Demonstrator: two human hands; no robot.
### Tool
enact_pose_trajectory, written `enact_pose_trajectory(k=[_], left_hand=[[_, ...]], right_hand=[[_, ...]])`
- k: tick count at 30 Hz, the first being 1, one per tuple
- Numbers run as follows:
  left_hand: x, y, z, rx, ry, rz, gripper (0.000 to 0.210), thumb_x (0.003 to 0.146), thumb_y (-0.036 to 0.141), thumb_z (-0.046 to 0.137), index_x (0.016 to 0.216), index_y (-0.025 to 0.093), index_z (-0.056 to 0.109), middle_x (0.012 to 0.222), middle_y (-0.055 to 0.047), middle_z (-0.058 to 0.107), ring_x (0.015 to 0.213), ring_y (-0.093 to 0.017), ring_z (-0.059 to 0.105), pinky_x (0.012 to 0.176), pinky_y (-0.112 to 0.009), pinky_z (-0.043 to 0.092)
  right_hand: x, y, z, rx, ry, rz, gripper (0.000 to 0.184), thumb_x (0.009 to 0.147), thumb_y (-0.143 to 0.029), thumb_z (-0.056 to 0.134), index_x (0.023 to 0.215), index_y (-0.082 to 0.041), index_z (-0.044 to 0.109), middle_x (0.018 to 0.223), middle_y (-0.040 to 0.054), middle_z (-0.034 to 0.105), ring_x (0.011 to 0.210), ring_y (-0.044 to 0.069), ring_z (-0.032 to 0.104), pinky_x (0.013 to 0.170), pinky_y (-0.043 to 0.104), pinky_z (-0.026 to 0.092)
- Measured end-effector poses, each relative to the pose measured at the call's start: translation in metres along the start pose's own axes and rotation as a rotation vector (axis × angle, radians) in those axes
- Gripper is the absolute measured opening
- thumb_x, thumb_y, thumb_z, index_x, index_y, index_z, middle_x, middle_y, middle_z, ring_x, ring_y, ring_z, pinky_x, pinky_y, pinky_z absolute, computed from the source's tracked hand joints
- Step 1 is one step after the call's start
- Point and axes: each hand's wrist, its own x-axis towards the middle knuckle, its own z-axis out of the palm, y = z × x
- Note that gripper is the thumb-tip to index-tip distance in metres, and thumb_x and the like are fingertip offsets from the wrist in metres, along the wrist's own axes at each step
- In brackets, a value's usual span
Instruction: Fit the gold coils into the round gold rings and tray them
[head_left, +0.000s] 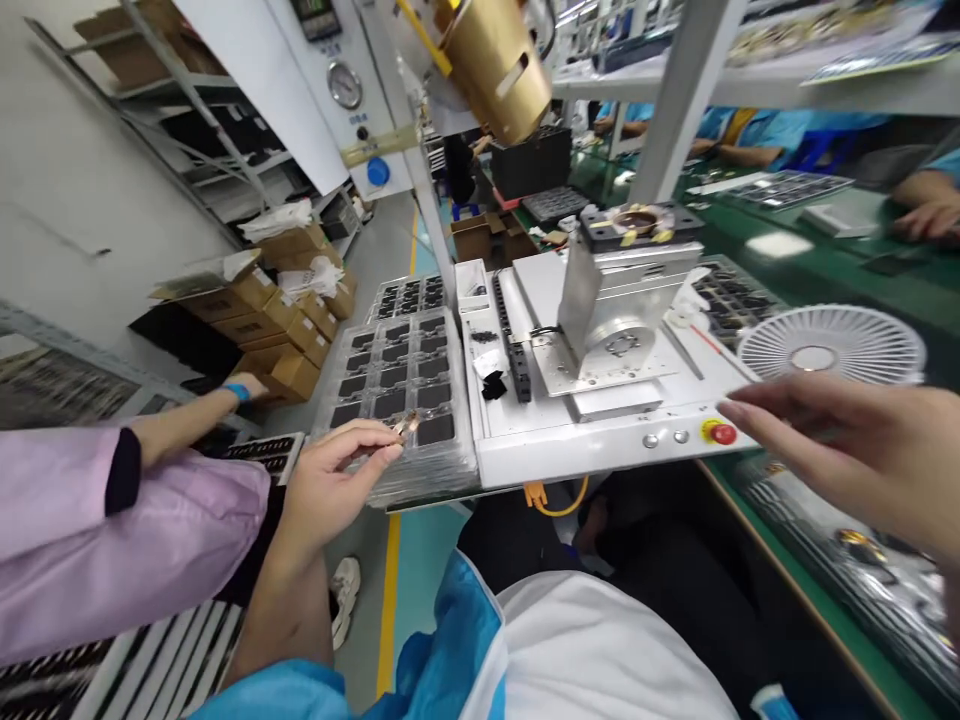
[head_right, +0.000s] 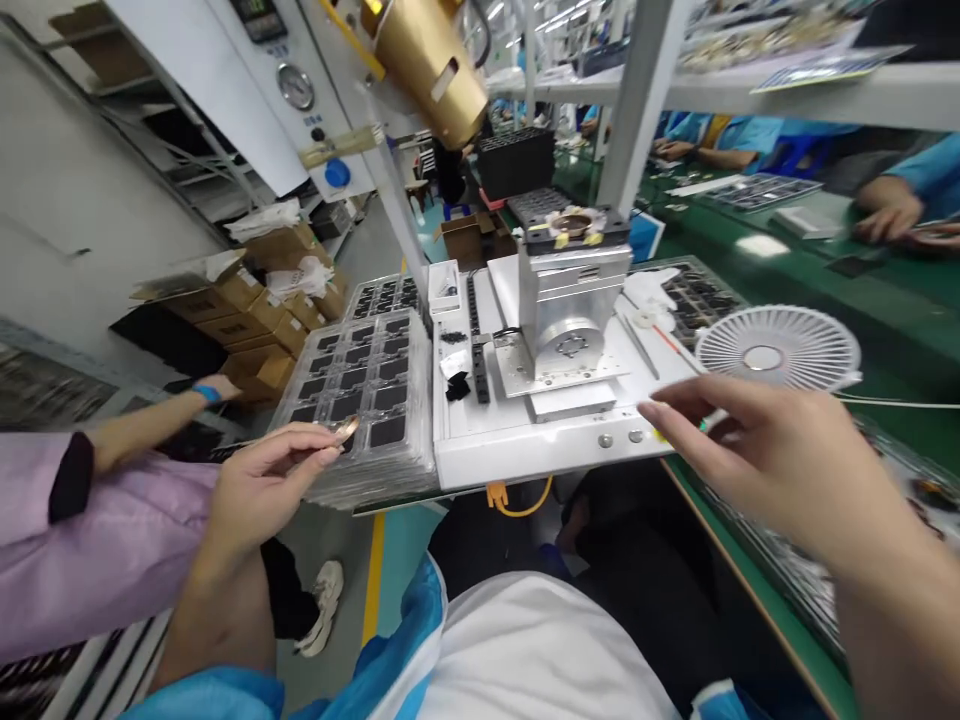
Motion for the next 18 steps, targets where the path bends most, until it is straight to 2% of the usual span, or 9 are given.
enact_pose_trajectory(k=[2, 4, 6, 8, 11, 12, 15, 18], left_hand=[[0.009, 0.006, 0.011, -0.069, -0.032, 0.051, 0.005, 0.089, 0.029, 0.076, 0.088, 0.026, 0.079, 0.094, -0.004, 0.078, 0.086, -0.02, 0.075, 0.078, -0.032, 0.063], [0.017, 0.012, 0.019, -0.116, -0.054, 0.1, 0.005, 0.089, 0.028, 0.075, 0.087, 0.025, 0.078, 0.094, -0.005, 0.077, 0.087, -0.021, 0.075, 0.078, -0.032, 0.063], [0.023, 0.019, 0.023, -0.129, -0.068, 0.135, 0.007, 0.089, 0.028, 0.074, 0.084, 0.025, 0.077, 0.102, -0.007, 0.077, 0.094, -0.023, 0.075, 0.084, -0.035, 0.064], [0.025, 0.024, 0.025, -0.136, -0.069, 0.146, 0.008, 0.09, 0.028, 0.073, 0.083, 0.025, 0.076, 0.115, -0.009, 0.076, 0.106, -0.026, 0.075, 0.093, -0.04, 0.063], [0.027, 0.03, 0.021, -0.137, -0.075, 0.16, 0.006, 0.09, 0.026, 0.073, 0.084, 0.025, 0.076, 0.126, -0.009, 0.074, 0.116, -0.028, 0.073, 0.1, -0.044, 0.061], [0.028, 0.032, 0.018, -0.129, -0.074, 0.175, 0.006, 0.09, 0.026, 0.073, 0.085, 0.025, 0.076, 0.126, -0.009, 0.075, 0.116, -0.028, 0.074, 0.101, -0.044, 0.061], [0.04, 0.042, 0.01, -0.092, -0.062, 0.233, 0.005, 0.089, 0.023, 0.074, 0.086, 0.027, 0.077, 0.122, -0.007, 0.078, 0.112, -0.028, 0.076, 0.1, -0.043, 0.061], [0.069, 0.06, 0.011, -0.053, -0.05, 0.345, 0.004, 0.087, 0.024, 0.075, 0.084, 0.026, 0.077, 0.117, -0.006, 0.08, 0.107, -0.027, 0.077, 0.098, -0.043, 0.061]], right_hand=[[0.027, -0.02, -0.012, 0.08, 0.036, -0.082, 0.039, 0.085, -0.068, 0.064, 0.077, -0.031, 0.073, 0.068, 0.0046, 0.072, 0.049, 0.022, 0.061, 0.051, 0.038, 0.048], [0.056, -0.032, -0.02, 0.101, 0.123, -0.179, 0.03, 0.085, -0.054, 0.067, 0.081, -0.025, 0.074, 0.074, 0.0057, 0.073, 0.053, 0.019, 0.061, 0.054, 0.037, 0.048], [0.087, -0.039, -0.024, 0.088, 0.197, -0.274, 0.026, 0.085, -0.045, 0.068, 0.088, -0.019, 0.075, 0.089, 0.0096, 0.075, 0.064, 0.02, 0.064, 0.062, 0.037, 0.052], [0.12, -0.044, -0.023, 0.082, 0.195, -0.362, 0.025, 0.086, -0.037, 0.068, 0.097, -0.015, 0.076, 0.106, 0.013, 0.074, 0.084, 0.023, 0.069, 0.076, 0.039, 0.057], [0.171, -0.051, -0.018, 0.036, 0.09, -0.44, 0.024, 0.081, -0.024, 0.073, 0.103, -0.016, 0.078, 0.11, 0.0099, 0.075, 0.106, 0.029, 0.069, 0.095, 0.045, 0.055], [0.186, -0.053, -0.015, 0.013, 0.044, -0.448, 0.024, 0.077, -0.021, 0.076, 0.101, -0.017, 0.079, 0.104, 0.0075, 0.075, 0.105, 0.03, 0.07, 0.096, 0.045, 0.054], [0.22, -0.055, -0.01, 0.006, -0.108, -0.443, 0.022, 0.069, -0.015, 0.083, 0.089, -0.02, 0.08, 0.086, 0.0015, 0.074, 0.086, 0.025, 0.071, 0.086, 0.041, 0.057], [0.233, -0.055, -0.008, 0.069, -0.236, -0.418, 0.021, 0.067, -0.012, 0.084, 0.086, -0.021, 0.079, 0.083, 0.0005, 0.074, 0.075, 0.02, 0.07, 0.079, 0.037, 0.057]])
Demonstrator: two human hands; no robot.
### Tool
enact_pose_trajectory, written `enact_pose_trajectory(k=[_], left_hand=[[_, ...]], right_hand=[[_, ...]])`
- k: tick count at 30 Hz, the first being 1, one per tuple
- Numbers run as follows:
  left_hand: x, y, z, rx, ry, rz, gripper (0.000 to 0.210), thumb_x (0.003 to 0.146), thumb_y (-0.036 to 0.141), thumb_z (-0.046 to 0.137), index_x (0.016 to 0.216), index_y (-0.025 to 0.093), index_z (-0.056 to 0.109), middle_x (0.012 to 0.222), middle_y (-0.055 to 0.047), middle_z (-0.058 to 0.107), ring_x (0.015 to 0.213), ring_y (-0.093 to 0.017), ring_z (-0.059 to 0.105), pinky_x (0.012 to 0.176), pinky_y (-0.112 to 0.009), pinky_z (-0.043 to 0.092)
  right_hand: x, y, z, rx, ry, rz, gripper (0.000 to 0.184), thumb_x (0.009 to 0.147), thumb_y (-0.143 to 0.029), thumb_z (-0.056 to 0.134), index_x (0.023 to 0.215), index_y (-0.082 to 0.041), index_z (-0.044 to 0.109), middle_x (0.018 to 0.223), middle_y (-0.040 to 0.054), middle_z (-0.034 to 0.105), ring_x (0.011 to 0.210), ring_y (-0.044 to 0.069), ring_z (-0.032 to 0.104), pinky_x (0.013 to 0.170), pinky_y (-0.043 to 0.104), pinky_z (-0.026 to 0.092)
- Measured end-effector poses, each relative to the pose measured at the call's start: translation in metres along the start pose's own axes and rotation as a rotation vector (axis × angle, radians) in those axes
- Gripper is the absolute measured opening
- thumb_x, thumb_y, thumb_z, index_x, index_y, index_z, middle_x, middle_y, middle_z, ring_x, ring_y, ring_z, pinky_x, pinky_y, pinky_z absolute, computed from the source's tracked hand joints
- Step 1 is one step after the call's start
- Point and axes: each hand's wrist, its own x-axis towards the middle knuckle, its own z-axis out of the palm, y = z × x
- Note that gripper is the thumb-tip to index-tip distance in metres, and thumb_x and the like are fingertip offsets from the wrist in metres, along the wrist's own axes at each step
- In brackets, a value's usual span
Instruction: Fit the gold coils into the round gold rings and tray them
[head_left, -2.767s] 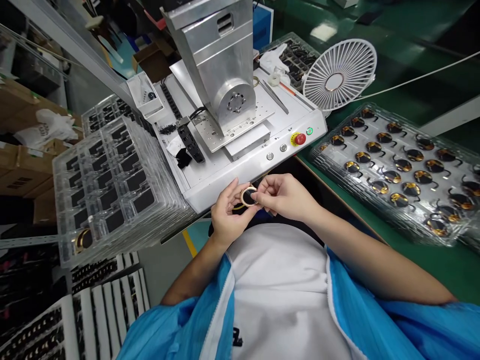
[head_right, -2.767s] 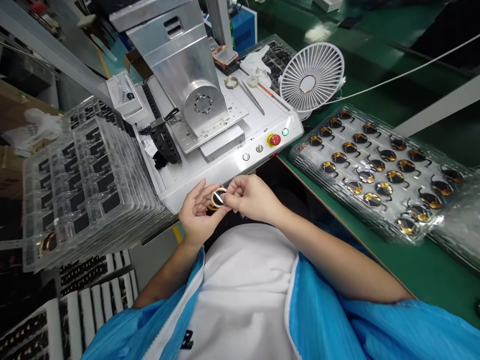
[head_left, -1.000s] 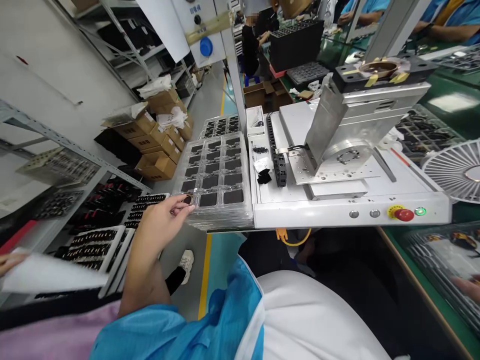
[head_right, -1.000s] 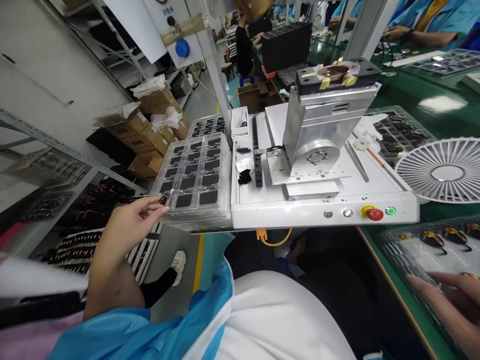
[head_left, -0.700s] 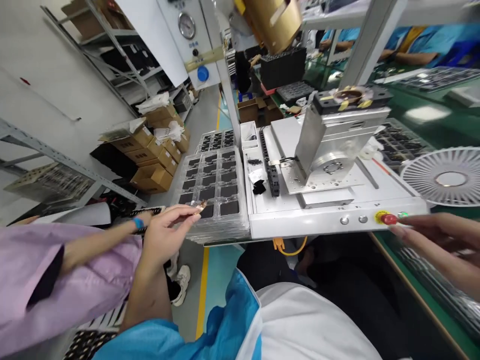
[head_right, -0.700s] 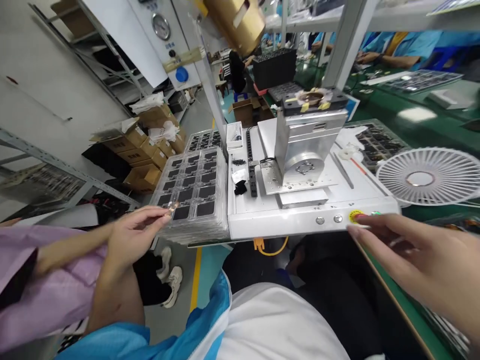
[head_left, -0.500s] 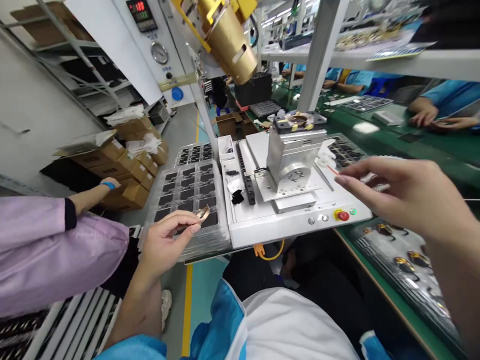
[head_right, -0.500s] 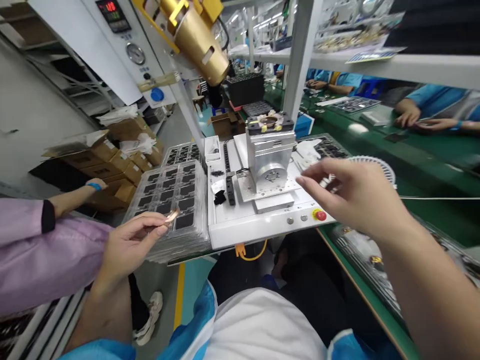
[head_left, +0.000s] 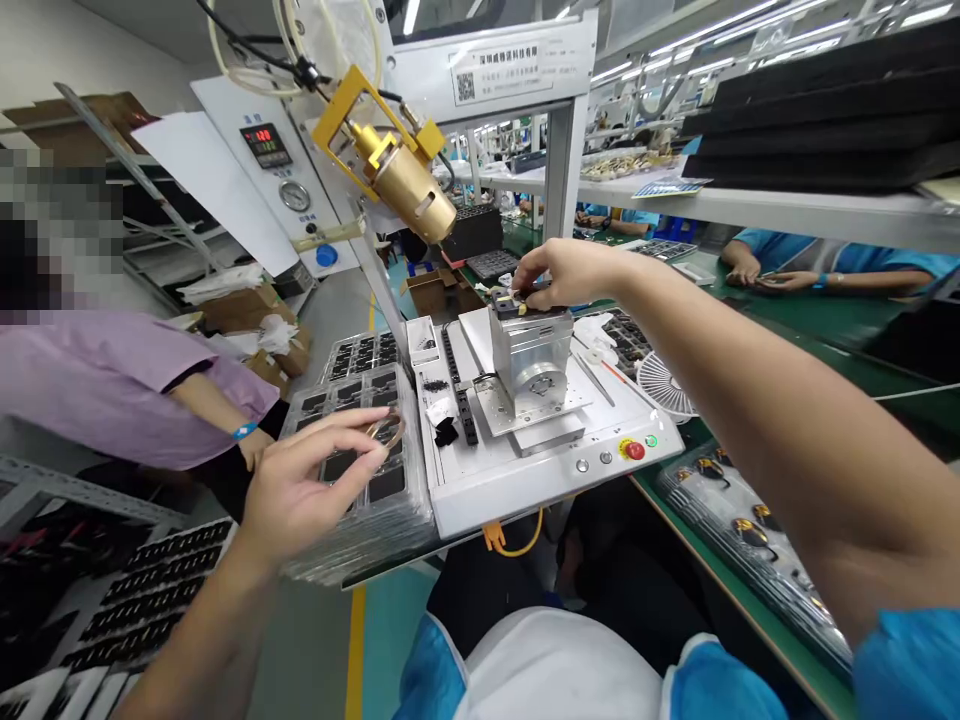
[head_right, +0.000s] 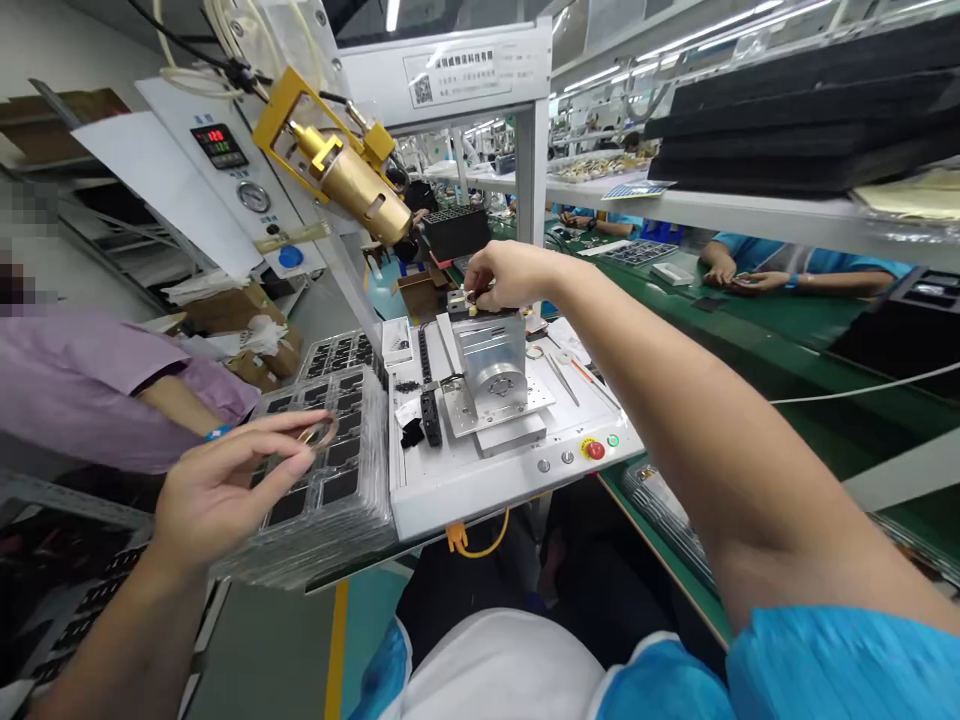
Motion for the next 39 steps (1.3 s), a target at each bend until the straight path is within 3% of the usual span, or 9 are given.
enact_pose_trajectory(k=[3, 9, 13, 16, 20, 23, 29, 35, 39], left_hand=[[0.052, 0.008, 0.02, -0.003, -0.021, 0.116, 0.009, 0.088, 0.028, 0.073, 0.081, 0.025, 0.076, 0.114, -0.006, 0.082, 0.104, -0.026, 0.078, 0.099, -0.043, 0.061], [0.171, 0.015, 0.105, -0.019, 0.022, 0.257, 0.011, 0.086, 0.024, 0.07, 0.077, 0.019, 0.074, 0.1, -0.007, 0.083, 0.099, -0.024, 0.077, 0.093, -0.037, 0.058], [0.21, 0.016, 0.145, 0.057, -0.202, 0.185, 0.019, 0.092, 0.025, 0.061, 0.082, 0.018, 0.076, 0.087, -0.006, 0.081, 0.086, -0.024, 0.075, 0.084, -0.037, 0.057], [0.208, 0.009, 0.154, 0.049, -0.311, 0.228, 0.024, 0.095, 0.036, 0.062, 0.097, 0.017, 0.077, 0.103, -0.009, 0.081, 0.101, -0.028, 0.075, 0.093, -0.042, 0.056], [0.192, -0.005, 0.156, 0.06, -0.287, 0.32, 0.063, 0.077, 0.052, 0.084, 0.127, 0.016, 0.069, 0.144, -0.017, 0.066, 0.141, -0.038, 0.055, 0.119, -0.052, 0.043], [0.187, -0.01, 0.157, 0.067, -0.304, 0.333, 0.067, 0.078, 0.054, 0.083, 0.131, 0.018, 0.066, 0.149, -0.016, 0.062, 0.146, -0.038, 0.05, 0.124, -0.055, 0.037], [0.189, -0.008, 0.16, 0.104, -0.306, 0.32, 0.069, 0.081, 0.055, 0.081, 0.135, 0.014, 0.063, 0.154, -0.02, 0.057, 0.149, -0.038, 0.046, 0.125, -0.058, 0.035], [0.176, 0.002, 0.14, 0.136, -0.413, 0.282, 0.074, 0.091, 0.061, 0.069, 0.149, 0.018, 0.052, 0.165, -0.018, 0.044, 0.159, -0.034, 0.031, 0.129, -0.056, 0.026], [0.129, 0.021, 0.116, 0.102, -0.357, 0.367, 0.076, 0.09, 0.062, 0.069, 0.15, 0.019, 0.051, 0.167, -0.019, 0.041, 0.159, -0.034, 0.032, 0.129, -0.059, 0.025]], right_hand=[[-0.003, 0.001, 0.002, 0.11, 0.031, 0.016, 0.018, 0.07, -0.011, 0.083, 0.084, -0.02, 0.076, 0.086, 0.0026, 0.075, 0.078, 0.02, 0.069, 0.081, 0.037, 0.058], [-0.035, 0.002, 0.013, 0.477, 0.428, 0.051, 0.032, 0.069, -0.028, 0.088, 0.091, -0.019, 0.066, 0.096, 0.0068, 0.075, 0.087, 0.021, 0.071, 0.088, 0.04, 0.061], [-0.095, 0.002, 0.021, 0.611, 0.5, 0.105, 0.043, 0.069, -0.043, 0.089, 0.095, -0.019, 0.066, 0.101, 0.0101, 0.075, 0.09, 0.024, 0.073, 0.092, 0.044, 0.062], [-0.161, 0.005, 0.038, 0.659, 0.509, 0.23, 0.044, 0.071, -0.047, 0.089, 0.099, -0.019, 0.07, 0.105, 0.0122, 0.076, 0.097, 0.027, 0.074, 0.096, 0.047, 0.061], [-0.241, 0.02, 0.079, 0.748, 0.454, 0.52, 0.042, 0.071, -0.051, 0.088, 0.097, -0.022, 0.07, 0.105, 0.0136, 0.077, 0.098, 0.031, 0.075, 0.092, 0.047, 0.062], [-0.279, 0.035, 0.117, 0.726, 0.34, 0.728, 0.048, 0.073, -0.047, 0.084, 0.11, -0.023, 0.065, 0.095, 0.0111, 0.077, 0.089, 0.031, 0.075, 0.084, 0.047, 0.062], [-0.308, 0.053, 0.18, 0.334, 0.001, 0.757, 0.085, 0.08, -0.039, 0.063, 0.157, -0.016, 0.036, 0.087, 0.0048, 0.072, 0.08, 0.03, 0.071, 0.082, 0.045, 0.054], [-0.32, 0.069, 0.216, 0.311, 0.035, 0.77, 0.102, 0.083, -0.045, 0.057, 0.166, -0.009, 0.009, 0.095, 0.0073, 0.074, 0.083, 0.029, 0.073, 0.082, 0.041, 0.054], [-0.326, 0.085, 0.223, 0.369, 0.098, 0.79, 0.112, 0.078, -0.052, 0.063, 0.165, -0.01, 0.009, 0.094, 0.0065, 0.075, 0.084, 0.029, 0.075, 0.082, 0.041, 0.056]])
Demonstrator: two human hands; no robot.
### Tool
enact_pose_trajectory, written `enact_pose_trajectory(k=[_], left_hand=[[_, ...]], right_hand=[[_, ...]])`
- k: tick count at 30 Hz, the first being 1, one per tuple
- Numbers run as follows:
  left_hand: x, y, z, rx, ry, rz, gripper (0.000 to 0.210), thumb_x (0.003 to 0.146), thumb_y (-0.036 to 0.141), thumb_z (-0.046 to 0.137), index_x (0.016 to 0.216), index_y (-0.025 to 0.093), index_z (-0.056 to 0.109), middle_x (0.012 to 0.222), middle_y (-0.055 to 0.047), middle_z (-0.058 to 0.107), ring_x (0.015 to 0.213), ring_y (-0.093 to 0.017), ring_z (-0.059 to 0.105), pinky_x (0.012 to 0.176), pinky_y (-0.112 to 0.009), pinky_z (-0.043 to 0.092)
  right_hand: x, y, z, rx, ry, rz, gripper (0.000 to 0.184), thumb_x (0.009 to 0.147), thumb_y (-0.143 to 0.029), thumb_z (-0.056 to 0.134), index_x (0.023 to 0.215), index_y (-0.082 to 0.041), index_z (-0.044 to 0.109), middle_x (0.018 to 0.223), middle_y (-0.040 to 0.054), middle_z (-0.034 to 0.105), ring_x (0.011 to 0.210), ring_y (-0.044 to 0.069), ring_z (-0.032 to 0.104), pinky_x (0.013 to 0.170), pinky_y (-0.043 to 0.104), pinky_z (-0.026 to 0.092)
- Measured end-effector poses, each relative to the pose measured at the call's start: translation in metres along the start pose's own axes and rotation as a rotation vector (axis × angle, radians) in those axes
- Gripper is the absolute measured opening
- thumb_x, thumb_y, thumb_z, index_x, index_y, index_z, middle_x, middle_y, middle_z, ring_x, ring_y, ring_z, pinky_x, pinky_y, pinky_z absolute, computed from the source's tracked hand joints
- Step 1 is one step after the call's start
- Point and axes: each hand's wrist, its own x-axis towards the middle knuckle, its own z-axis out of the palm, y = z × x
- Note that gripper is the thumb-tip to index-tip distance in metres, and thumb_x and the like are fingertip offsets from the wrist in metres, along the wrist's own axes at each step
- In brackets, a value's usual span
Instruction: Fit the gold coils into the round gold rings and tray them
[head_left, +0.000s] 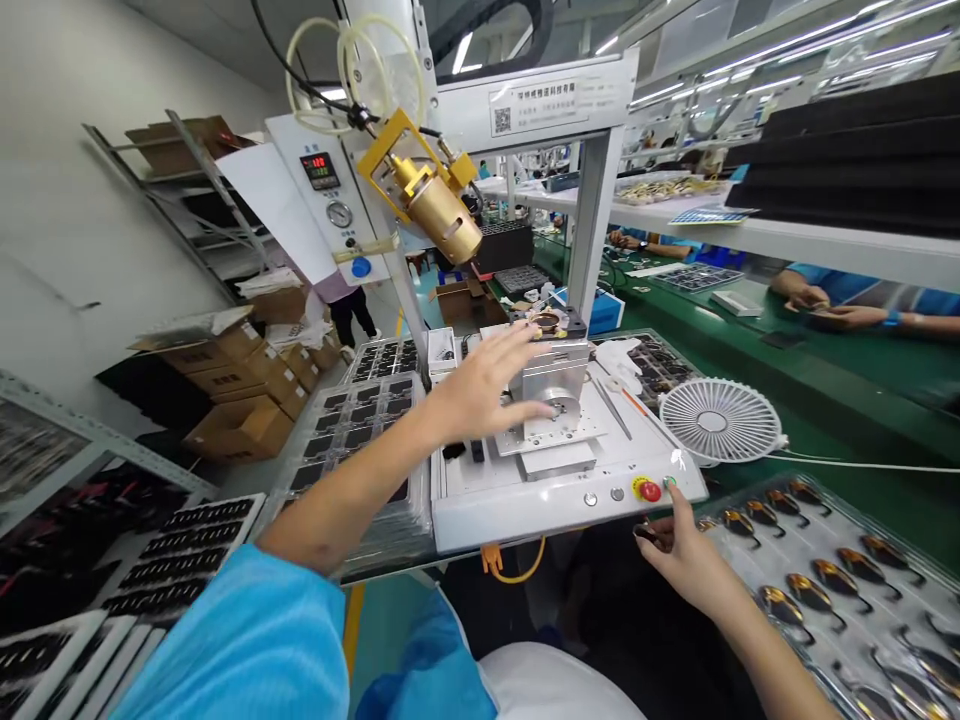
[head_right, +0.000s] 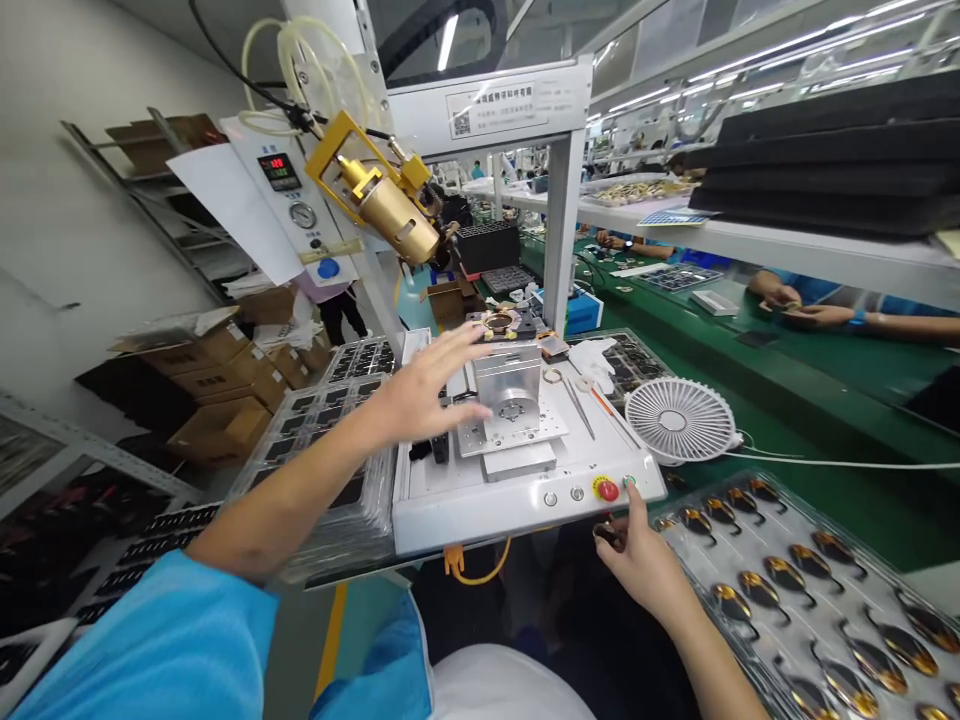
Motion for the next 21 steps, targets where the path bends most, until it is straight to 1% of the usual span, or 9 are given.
enact_pose_trajectory(k=[3, 5, 7, 10, 12, 13, 15, 18, 21], left_hand=[[-0.045, 0.036, 0.007, -0.14, 0.013, 0.088, 0.063, 0.09, 0.053, 0.075, 0.139, 0.015, 0.062, 0.156, -0.021, 0.055, 0.15, -0.034, 0.048, 0.125, -0.056, 0.037], [-0.074, 0.057, 0.027, -0.321, -0.031, 0.039, 0.054, 0.088, 0.046, 0.078, 0.132, 0.015, 0.067, 0.147, -0.02, 0.063, 0.139, -0.031, 0.059, 0.12, -0.048, 0.046], [-0.1, 0.073, 0.059, -0.539, -0.066, -0.117, 0.046, 0.087, 0.04, 0.081, 0.126, 0.017, 0.072, 0.141, -0.018, 0.068, 0.13, -0.029, 0.067, 0.113, -0.041, 0.052], [-0.127, 0.09, 0.123, -0.863, -0.037, -0.46, 0.048, 0.086, 0.039, 0.082, 0.129, 0.02, 0.071, 0.135, -0.017, 0.072, 0.124, -0.03, 0.071, 0.11, -0.045, 0.054], [-0.135, 0.098, 0.164, -1.156, -0.01, -0.685, 0.064, 0.085, 0.044, 0.083, 0.14, 0.019, 0.064, 0.125, -0.019, 0.076, 0.117, -0.031, 0.074, 0.104, -0.048, 0.057], [-0.137, 0.101, 0.182, -1.322, 0.009, -0.736, 0.068, 0.083, 0.047, 0.085, 0.14, 0.018, 0.063, 0.121, -0.02, 0.077, 0.115, -0.032, 0.075, 0.101, -0.048, 0.058], [-0.136, 0.106, 0.207, -1.59, 0.062, -0.76, 0.07, 0.075, 0.046, 0.091, 0.135, 0.018, 0.066, 0.118, -0.019, 0.077, 0.106, -0.03, 0.078, 0.094, -0.044, 0.06], [-0.133, 0.111, 0.221, -1.799, 0.121, -0.751, 0.063, 0.068, 0.04, 0.097, 0.123, 0.018, 0.074, 0.115, -0.016, 0.078, 0.095, -0.027, 0.079, 0.084, -0.037, 0.06], [-0.13, 0.111, 0.222, -1.837, 0.143, -0.819, 0.053, 0.071, 0.038, 0.095, 0.118, 0.021, 0.078, 0.113, -0.012, 0.079, 0.093, -0.024, 0.078, 0.083, -0.034, 0.06]], right_hand=[[0.001, 0.005, -0.007, 0.079, -0.012, 0.021, 0.117, 0.073, -0.055, 0.069, 0.165, -0.01, 0.012, 0.091, 0.0059, 0.074, 0.082, 0.03, 0.075, 0.082, 0.044, 0.058], [-0.005, 0.002, -0.013, 0.169, -0.032, 0.05, 0.12, 0.071, -0.057, 0.074, 0.164, -0.01, 0.016, 0.089, 0.0059, 0.074, 0.081, 0.03, 0.075, 0.083, 0.045, 0.06], [-0.018, -0.006, -0.016, 0.279, -0.04, 0.071, 0.117, 0.069, -0.058, 0.079, 0.161, -0.011, 0.024, 0.092, 0.0086, 0.074, 0.083, 0.03, 0.075, 0.083, 0.046, 0.061], [-0.045, -0.027, -0.011, 0.476, -0.089, 0.006, 0.1, 0.073, -0.055, 0.085, 0.153, -0.017, 0.037, 0.105, 0.0137, 0.075, 0.094, 0.03, 0.075, 0.088, 0.044, 0.063], [-0.062, -0.044, 0.0, 0.578, -0.119, -0.09, 0.088, 0.076, -0.048, 0.087, 0.148, -0.023, 0.044, 0.11, 0.0137, 0.075, 0.1, 0.029, 0.075, 0.093, 0.043, 0.062], [-0.069, -0.052, 0.007, 0.608, -0.106, -0.136, 0.084, 0.076, -0.045, 0.089, 0.146, -0.024, 0.048, 0.11, 0.013, 0.076, 0.101, 0.029, 0.074, 0.094, 0.043, 0.062], [-0.077, -0.068, 0.02, 0.642, -0.033, -0.198, 0.079, 0.072, -0.041, 0.094, 0.139, -0.026, 0.055, 0.108, 0.0113, 0.076, 0.098, 0.028, 0.074, 0.092, 0.042, 0.062], [-0.085, -0.085, 0.036, 0.679, 0.093, -0.233, 0.08, 0.063, -0.045, 0.1, 0.13, -0.026, 0.06, 0.101, 0.0075, 0.076, 0.093, 0.026, 0.074, 0.086, 0.039, 0.063], [-0.087, -0.095, 0.041, 0.644, 0.127, -0.272, 0.081, 0.063, -0.053, 0.099, 0.129, -0.026, 0.061, 0.1, 0.0061, 0.075, 0.09, 0.025, 0.074, 0.08, 0.037, 0.062]])
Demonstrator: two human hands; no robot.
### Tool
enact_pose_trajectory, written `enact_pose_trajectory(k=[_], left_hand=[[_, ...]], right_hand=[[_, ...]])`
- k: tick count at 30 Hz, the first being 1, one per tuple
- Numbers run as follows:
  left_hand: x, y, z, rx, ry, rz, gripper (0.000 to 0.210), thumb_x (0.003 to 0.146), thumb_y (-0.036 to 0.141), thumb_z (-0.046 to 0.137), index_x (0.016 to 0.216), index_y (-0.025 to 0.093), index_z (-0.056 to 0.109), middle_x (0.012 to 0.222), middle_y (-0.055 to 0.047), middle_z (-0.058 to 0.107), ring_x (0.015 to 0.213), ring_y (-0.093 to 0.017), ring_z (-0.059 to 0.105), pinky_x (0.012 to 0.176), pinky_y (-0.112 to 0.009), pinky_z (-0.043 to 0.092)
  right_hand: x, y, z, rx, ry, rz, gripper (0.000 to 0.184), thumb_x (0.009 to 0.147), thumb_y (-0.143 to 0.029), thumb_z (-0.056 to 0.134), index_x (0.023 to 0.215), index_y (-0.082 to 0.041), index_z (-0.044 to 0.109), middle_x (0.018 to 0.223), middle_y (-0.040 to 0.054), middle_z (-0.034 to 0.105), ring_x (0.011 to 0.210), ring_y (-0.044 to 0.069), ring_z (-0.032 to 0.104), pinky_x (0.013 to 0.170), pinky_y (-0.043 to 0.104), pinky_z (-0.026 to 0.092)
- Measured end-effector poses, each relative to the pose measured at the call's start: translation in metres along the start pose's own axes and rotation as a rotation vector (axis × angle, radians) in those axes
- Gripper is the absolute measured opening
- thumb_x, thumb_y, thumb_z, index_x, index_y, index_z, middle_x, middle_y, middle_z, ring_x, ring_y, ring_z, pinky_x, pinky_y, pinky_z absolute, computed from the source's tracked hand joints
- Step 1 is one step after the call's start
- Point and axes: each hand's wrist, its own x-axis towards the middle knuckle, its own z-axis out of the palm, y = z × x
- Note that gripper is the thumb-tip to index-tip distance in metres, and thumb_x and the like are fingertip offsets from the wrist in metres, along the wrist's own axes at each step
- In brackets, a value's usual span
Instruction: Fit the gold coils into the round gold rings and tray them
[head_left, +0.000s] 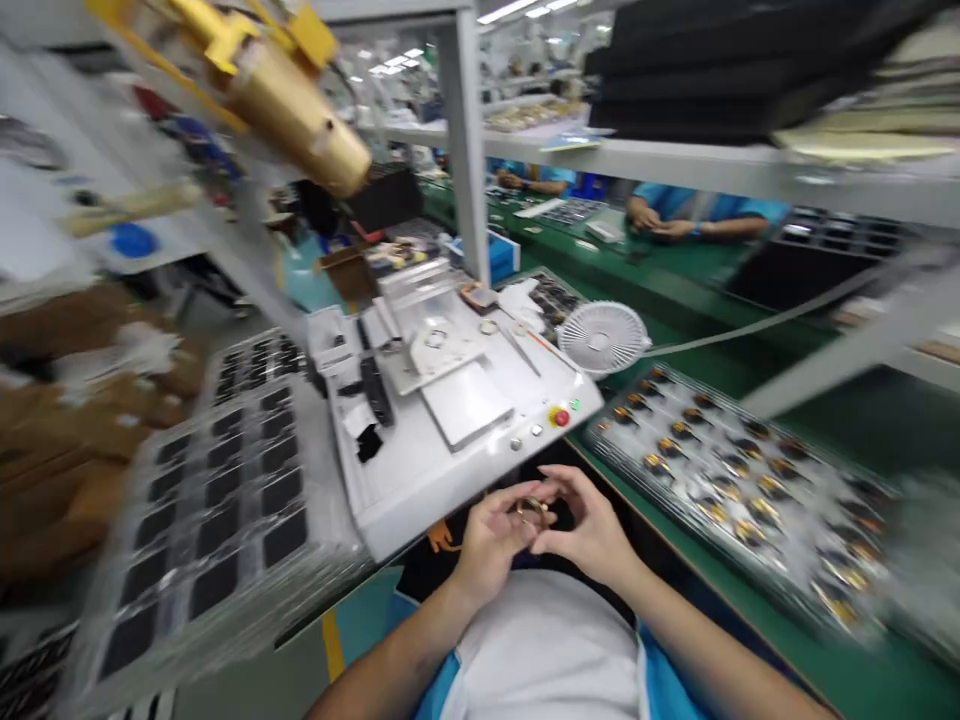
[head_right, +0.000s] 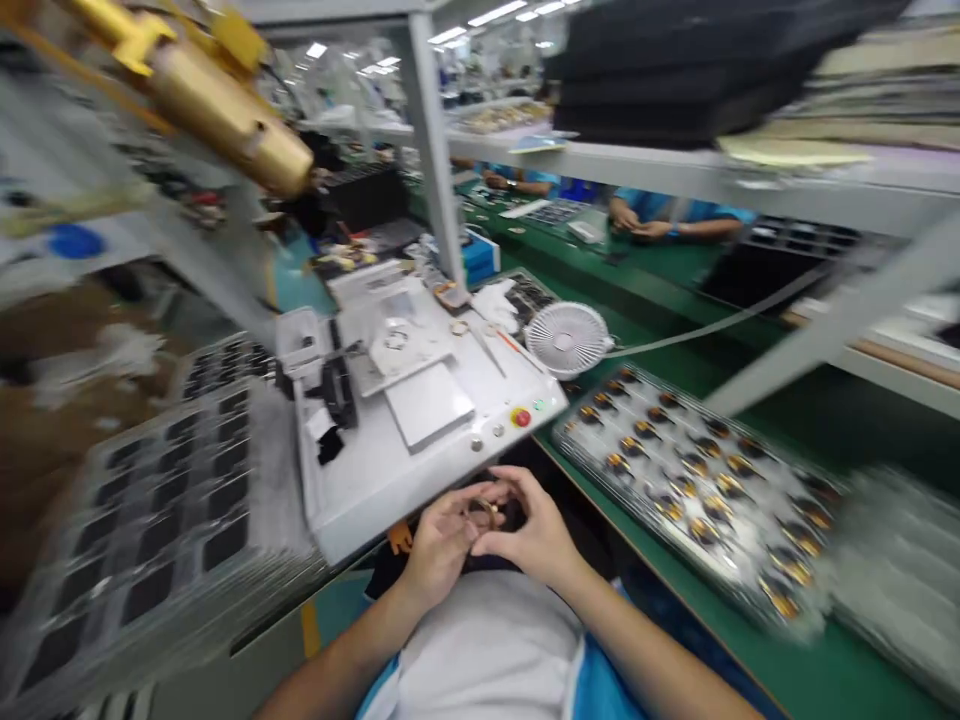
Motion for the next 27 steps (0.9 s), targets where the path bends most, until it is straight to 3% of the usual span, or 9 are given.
enact_pose_trajectory(k=[3, 5, 8, 10, 12, 14, 17, 22, 27], left_hand=[[0.002, 0.006, -0.004, 0.036, 0.099, -0.025, 0.045, 0.073, 0.033, 0.093, 0.115, 0.024, 0.08, 0.115, -0.01, 0.079, 0.093, -0.02, 0.077, 0.089, -0.034, 0.059], [0.001, 0.011, -0.01, 0.065, 0.157, -0.027, 0.043, 0.071, 0.031, 0.094, 0.112, 0.025, 0.08, 0.117, -0.009, 0.079, 0.094, -0.019, 0.077, 0.089, -0.032, 0.06], [-0.004, 0.017, -0.023, 0.11, 0.202, -0.037, 0.044, 0.071, 0.033, 0.094, 0.112, 0.025, 0.08, 0.117, -0.01, 0.079, 0.092, -0.019, 0.078, 0.085, -0.03, 0.061], [-0.009, 0.018, -0.031, 0.147, 0.216, -0.047, 0.045, 0.072, 0.035, 0.093, 0.113, 0.023, 0.08, 0.116, -0.011, 0.079, 0.094, -0.022, 0.078, 0.085, -0.033, 0.062], [-0.013, 0.016, -0.035, 0.184, 0.221, -0.05, 0.046, 0.073, 0.036, 0.093, 0.114, 0.022, 0.079, 0.116, -0.012, 0.079, 0.1, -0.025, 0.079, 0.089, -0.036, 0.062], [-0.015, 0.013, -0.036, 0.219, 0.201, -0.043, 0.045, 0.074, 0.036, 0.092, 0.114, 0.021, 0.078, 0.115, -0.013, 0.08, 0.107, -0.027, 0.077, 0.095, -0.039, 0.062], [-0.017, 0.011, -0.031, 0.271, 0.155, -0.018, 0.044, 0.076, 0.034, 0.091, 0.114, 0.02, 0.077, 0.116, -0.013, 0.08, 0.114, -0.029, 0.075, 0.104, -0.043, 0.059], [-0.019, 0.016, -0.025, 0.304, 0.123, -0.011, 0.039, 0.078, 0.03, 0.089, 0.113, 0.018, 0.075, 0.116, -0.013, 0.08, 0.113, -0.027, 0.076, 0.104, -0.042, 0.058], [-0.021, 0.02, -0.027, 0.292, 0.115, -0.046, 0.041, 0.079, 0.03, 0.089, 0.114, 0.018, 0.073, 0.115, -0.013, 0.079, 0.109, -0.027, 0.077, 0.101, -0.042, 0.059]], right_hand=[[0.012, -0.008, -0.014, -0.23, -0.09, -0.101, 0.075, 0.068, -0.055, 0.095, 0.128, -0.023, 0.064, 0.111, 0.0095, 0.075, 0.1, 0.026, 0.072, 0.089, 0.04, 0.06], [0.027, -0.014, -0.043, -0.51, -0.076, -0.077, 0.061, 0.075, -0.049, 0.092, 0.123, -0.021, 0.068, 0.118, 0.0109, 0.074, 0.108, 0.026, 0.07, 0.096, 0.039, 0.057], [0.054, -0.022, -0.103, -0.999, 0.108, 0.243, 0.03, 0.095, -0.036, 0.072, 0.12, -0.02, 0.071, 0.12, 0.0098, 0.075, 0.111, 0.023, 0.07, 0.098, 0.035, 0.055], [0.072, -0.022, -0.138, -1.144, 0.173, 0.386, 0.025, 0.099, -0.027, 0.063, 0.119, -0.016, 0.072, 0.117, 0.0134, 0.076, 0.112, 0.028, 0.069, 0.098, 0.039, 0.054], [0.088, -0.018, -0.158, -1.209, 0.16, 0.441, 0.027, 0.096, -0.024, 0.064, 0.12, -0.014, 0.073, 0.116, 0.0169, 0.075, 0.116, 0.032, 0.067, 0.098, 0.041, 0.053], [0.1, -0.01, -0.161, -1.266, 0.108, 0.47, 0.028, 0.092, -0.024, 0.069, 0.118, -0.013, 0.075, 0.117, 0.0197, 0.074, 0.116, 0.035, 0.067, 0.096, 0.04, 0.054], [0.111, 0.001, -0.147, -1.334, 0.049, 0.486, 0.022, 0.087, -0.019, 0.071, 0.107, -0.01, 0.078, 0.113, 0.0248, 0.074, 0.114, 0.039, 0.068, 0.093, 0.041, 0.053], [0.119, 0.009, -0.134, -1.335, 0.053, 0.445, 0.013, 0.084, -0.007, 0.066, 0.091, -0.007, 0.077, 0.103, 0.0284, 0.076, 0.112, 0.041, 0.067, 0.091, 0.042, 0.051], [0.106, -0.002, -0.142, -1.22, 0.145, 0.415, 0.024, 0.092, -0.011, 0.056, 0.106, -0.008, 0.075, 0.102, 0.0217, 0.077, 0.099, 0.035, 0.071, 0.089, 0.045, 0.054]])
